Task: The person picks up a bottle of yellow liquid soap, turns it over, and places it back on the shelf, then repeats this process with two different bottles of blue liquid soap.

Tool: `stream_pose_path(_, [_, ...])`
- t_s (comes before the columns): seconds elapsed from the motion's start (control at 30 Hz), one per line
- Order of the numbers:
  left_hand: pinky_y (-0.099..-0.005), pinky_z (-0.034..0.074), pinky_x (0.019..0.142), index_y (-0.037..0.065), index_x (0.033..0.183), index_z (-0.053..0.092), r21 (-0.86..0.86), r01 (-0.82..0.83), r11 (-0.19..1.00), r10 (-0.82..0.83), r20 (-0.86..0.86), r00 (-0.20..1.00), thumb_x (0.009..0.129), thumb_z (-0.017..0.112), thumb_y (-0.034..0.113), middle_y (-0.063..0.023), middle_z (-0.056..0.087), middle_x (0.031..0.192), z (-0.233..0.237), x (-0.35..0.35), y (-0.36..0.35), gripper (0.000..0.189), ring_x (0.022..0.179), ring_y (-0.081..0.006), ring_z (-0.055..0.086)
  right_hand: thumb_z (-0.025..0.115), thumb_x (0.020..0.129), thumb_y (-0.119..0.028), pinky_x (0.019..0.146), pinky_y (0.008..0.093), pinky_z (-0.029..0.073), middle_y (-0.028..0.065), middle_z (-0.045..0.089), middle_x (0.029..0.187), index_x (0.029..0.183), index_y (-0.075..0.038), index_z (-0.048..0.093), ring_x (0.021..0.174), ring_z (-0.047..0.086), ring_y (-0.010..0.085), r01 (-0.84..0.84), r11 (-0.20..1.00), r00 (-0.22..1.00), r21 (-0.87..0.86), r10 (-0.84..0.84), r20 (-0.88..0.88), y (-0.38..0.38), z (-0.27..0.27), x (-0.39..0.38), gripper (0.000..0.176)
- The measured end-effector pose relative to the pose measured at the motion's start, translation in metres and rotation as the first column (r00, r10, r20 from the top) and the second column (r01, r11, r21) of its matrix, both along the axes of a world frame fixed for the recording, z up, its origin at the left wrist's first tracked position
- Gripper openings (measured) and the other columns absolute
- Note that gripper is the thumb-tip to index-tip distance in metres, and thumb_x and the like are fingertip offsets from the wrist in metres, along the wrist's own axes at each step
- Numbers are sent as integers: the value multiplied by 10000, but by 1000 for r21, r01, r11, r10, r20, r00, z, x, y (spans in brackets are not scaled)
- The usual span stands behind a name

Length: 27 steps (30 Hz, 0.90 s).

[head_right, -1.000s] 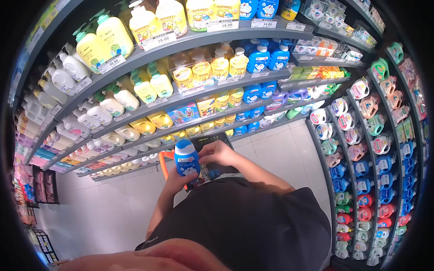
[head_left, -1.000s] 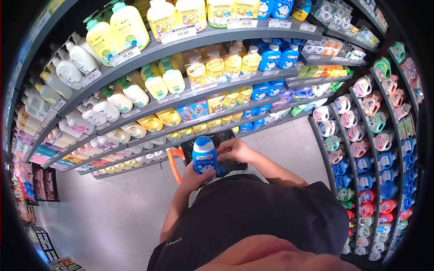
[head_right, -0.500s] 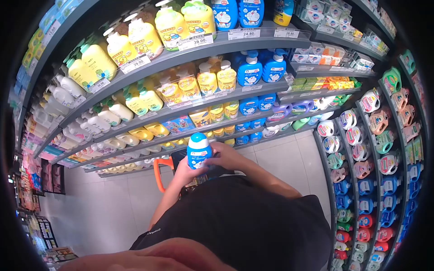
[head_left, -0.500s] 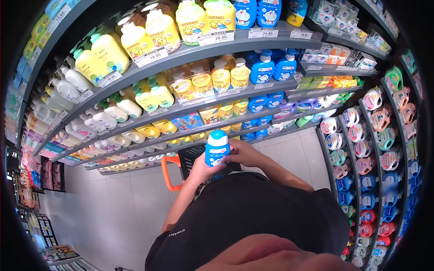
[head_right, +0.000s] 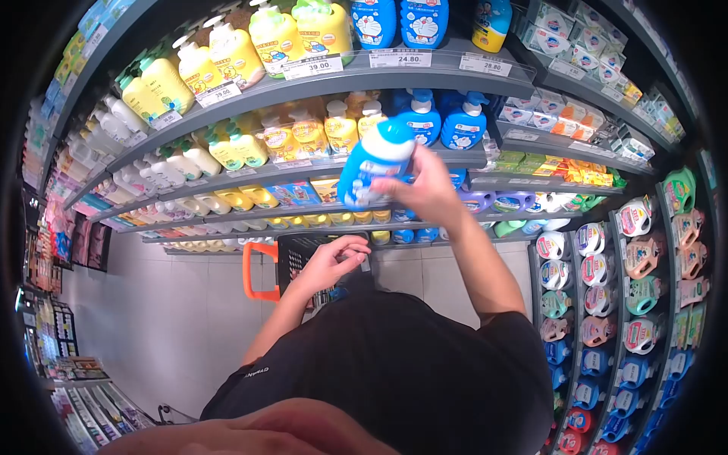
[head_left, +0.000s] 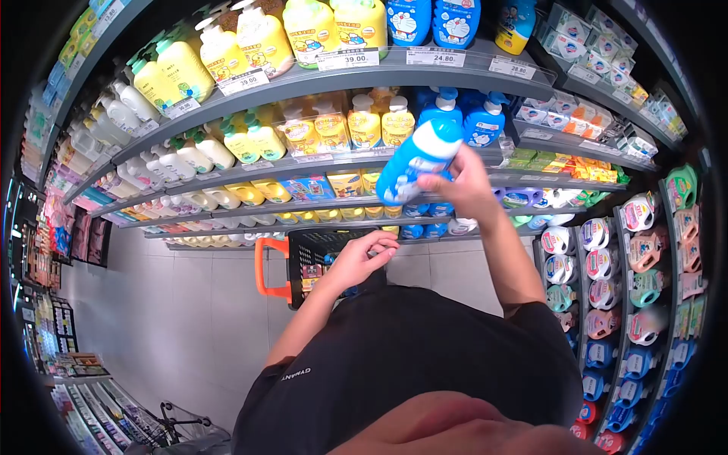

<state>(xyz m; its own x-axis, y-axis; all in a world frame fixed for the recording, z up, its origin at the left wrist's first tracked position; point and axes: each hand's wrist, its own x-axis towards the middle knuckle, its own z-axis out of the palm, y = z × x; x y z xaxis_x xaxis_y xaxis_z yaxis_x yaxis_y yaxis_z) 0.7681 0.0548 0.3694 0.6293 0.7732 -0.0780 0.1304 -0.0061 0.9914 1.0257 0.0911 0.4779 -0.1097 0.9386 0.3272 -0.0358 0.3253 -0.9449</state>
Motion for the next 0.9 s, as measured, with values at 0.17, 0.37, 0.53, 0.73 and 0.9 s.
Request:
stream_pose_path(0.17, [-267,511,869,18,1315,576,80,68,994,-60,-100,993,987,648,107,-22,704,1149,-9,4,-15,348,964,-61,632,855,828,-109,987,348,527,86,695,1161,1225,-10,597,1098,662,179,133,882,990,451,-143,-13,61,117,37,484])
stream_pose_path(0.37, [-274,502,894,16,1317,580,-22,-29,999,28,-15,999,987,634,102,-39,700,1162,-36,-7,-30,345,997,-91,632,785,814,22,779,300,569,70,714,1022,1187,-4,630,897,697,145,241,865,919,440,-349,182,99,191,35,405])
stream_pose_path(0.53, [-264,494,905,18,1328,577,-68,-97,993,97,-4,995,988,629,92,-32,686,1169,-48,-29,-39,352,1010,-80,624,809,773,-87,864,326,552,107,758,1020,1139,13,704,908,701,158,195,810,809,553,-452,377,134,189,41,393])
stream_pose_path(0.73, [-263,495,923,26,1329,585,-132,-202,970,197,-52,979,1004,627,121,-39,675,1168,-42,-45,-42,341,1047,-88,623,807,782,-85,894,321,534,88,755,1030,1138,11,705,950,691,157,105,897,851,430,-305,428,147,179,37,383])
stream_pose_path(0.9, [-276,502,928,31,1316,599,-114,-246,963,237,-92,967,1011,640,164,-50,678,1161,-33,-54,-38,335,1083,-105,627,820,789,-105,896,324,532,100,739,1048,1187,16,675,984,677,158,131,923,846,361,-294,445,156,168,36,440])
